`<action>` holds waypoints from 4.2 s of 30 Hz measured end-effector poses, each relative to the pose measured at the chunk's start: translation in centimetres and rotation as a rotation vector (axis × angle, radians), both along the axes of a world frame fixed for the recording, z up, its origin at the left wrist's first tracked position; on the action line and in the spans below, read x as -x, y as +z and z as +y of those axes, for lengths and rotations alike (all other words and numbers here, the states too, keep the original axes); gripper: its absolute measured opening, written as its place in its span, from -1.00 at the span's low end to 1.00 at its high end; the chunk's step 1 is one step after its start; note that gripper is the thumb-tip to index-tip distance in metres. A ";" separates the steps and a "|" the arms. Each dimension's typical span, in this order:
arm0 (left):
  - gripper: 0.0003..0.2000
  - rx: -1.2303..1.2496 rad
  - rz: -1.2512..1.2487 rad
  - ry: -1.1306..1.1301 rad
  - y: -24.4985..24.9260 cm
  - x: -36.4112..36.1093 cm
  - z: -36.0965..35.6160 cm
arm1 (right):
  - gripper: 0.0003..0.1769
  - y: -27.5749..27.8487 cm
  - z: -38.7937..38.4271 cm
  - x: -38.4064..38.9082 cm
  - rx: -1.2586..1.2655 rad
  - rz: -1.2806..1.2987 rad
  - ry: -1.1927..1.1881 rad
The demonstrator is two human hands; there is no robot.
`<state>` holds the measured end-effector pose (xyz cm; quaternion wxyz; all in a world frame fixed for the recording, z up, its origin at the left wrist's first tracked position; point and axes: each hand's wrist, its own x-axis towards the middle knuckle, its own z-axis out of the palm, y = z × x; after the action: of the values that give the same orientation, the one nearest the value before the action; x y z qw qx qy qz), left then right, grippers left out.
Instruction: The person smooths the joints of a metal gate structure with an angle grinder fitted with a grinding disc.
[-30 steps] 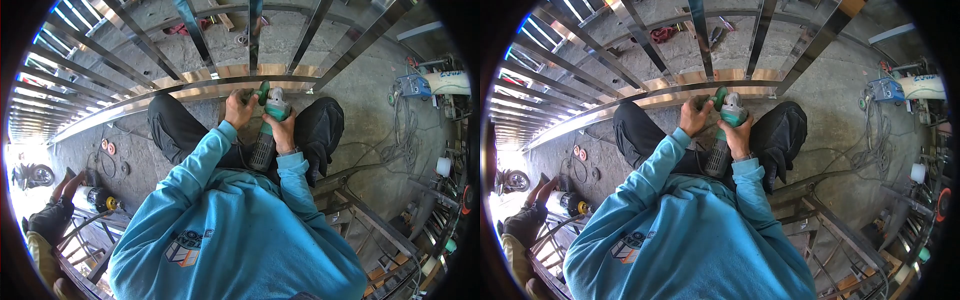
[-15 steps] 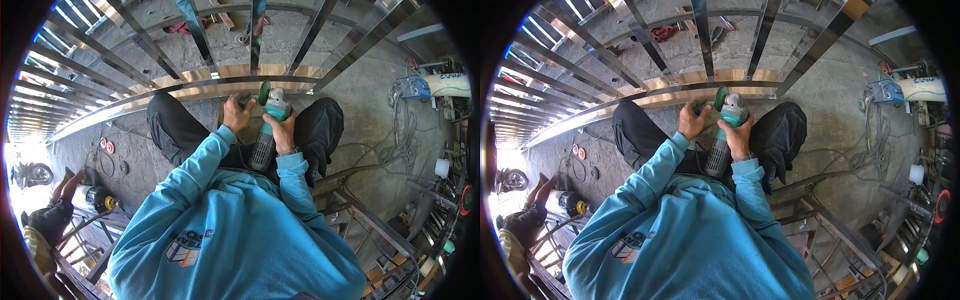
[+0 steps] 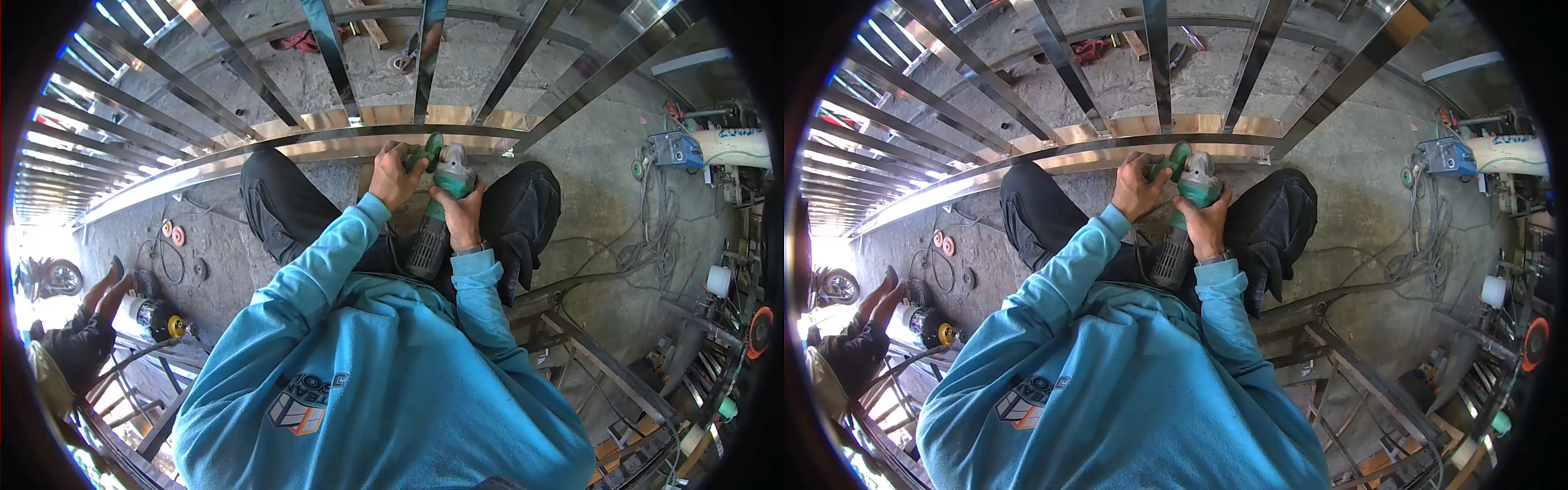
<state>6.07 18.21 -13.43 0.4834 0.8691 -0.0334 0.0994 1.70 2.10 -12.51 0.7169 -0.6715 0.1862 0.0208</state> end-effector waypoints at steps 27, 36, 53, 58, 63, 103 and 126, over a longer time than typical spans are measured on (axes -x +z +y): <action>-0.54 -0.142 -0.560 -0.737 8.1 8.7 1.9 | -0.50 4.9 -4.0 0.8 -0.850 0.242 0.161; -0.48 -0.133 -0.442 -0.731 8.4 9.0 0.2 | -0.55 3.6 -5.5 0.9 -0.881 0.323 0.123; -0.32 0.507 0.694 -0.383 7.4 8.2 -0.9 | -0.39 4.4 -6.2 -7.2 -0.714 0.395 0.330; -0.25 0.720 0.798 -0.332 5.4 8.1 -1.6 | -0.40 4.0 -6.0 -8.6 -0.676 0.432 0.360; -0.19 0.704 0.793 -0.325 4.6 7.8 -2.2 | -0.40 4.4 -5.2 -8.9 -0.646 0.452 0.356; 0.08 0.471 0.411 -0.253 6.8 7.4 -3.0 | -0.46 4.9 -4.1 -10.5 -0.465 0.453 0.401; -0.02 0.450 0.406 -0.222 7.4 7.7 -1.7 | -0.46 5.0 -3.3 -8.5 -0.548 0.453 0.321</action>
<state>-1.67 16.49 -5.98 0.6679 0.7337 -0.0078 -0.1246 10.18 -1.15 -7.56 0.7979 -0.4542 0.2199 0.3296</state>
